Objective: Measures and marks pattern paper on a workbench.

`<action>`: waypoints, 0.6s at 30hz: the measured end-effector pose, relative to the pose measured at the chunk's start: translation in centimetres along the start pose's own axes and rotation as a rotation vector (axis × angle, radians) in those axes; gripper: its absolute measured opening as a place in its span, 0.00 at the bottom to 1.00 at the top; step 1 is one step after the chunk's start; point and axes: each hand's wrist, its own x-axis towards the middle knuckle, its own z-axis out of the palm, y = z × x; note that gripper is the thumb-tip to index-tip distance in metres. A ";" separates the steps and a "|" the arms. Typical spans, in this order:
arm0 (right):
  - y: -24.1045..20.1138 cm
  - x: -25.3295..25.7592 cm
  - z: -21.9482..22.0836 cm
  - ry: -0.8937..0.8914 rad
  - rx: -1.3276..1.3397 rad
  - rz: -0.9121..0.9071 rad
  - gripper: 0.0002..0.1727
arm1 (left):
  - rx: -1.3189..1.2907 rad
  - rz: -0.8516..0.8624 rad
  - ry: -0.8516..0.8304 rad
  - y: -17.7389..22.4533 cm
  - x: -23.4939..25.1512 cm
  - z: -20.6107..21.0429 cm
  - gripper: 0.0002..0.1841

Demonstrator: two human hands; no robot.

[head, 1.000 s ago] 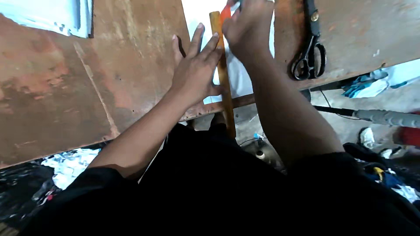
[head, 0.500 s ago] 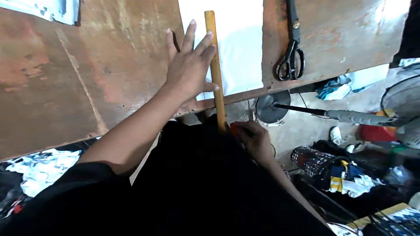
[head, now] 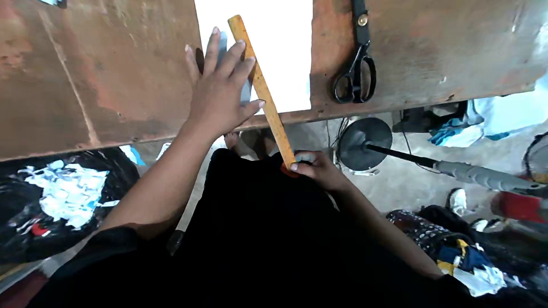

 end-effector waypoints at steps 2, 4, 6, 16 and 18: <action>0.5 -0.1 -0.8 -0.037 0.010 -0.009 0.09 | -0.002 -0.016 0.030 0.3 -0.4 0.6 0.37; 0.7 -0.2 -1.4 -0.059 0.018 -0.028 0.08 | -0.008 -0.023 0.065 0.5 -0.8 1.2 0.33; 0.7 -0.1 -1.9 -0.068 0.025 -0.048 0.07 | -0.017 -0.037 0.100 0.7 -0.8 1.4 0.31; 2.0 -0.4 -2.6 -0.091 0.024 -0.070 0.07 | 0.009 -0.059 0.128 1.2 -1.4 2.5 0.31; 2.0 -0.7 -2.7 -0.094 0.008 -0.057 0.07 | -0.001 -0.058 0.139 1.4 -1.6 2.8 0.32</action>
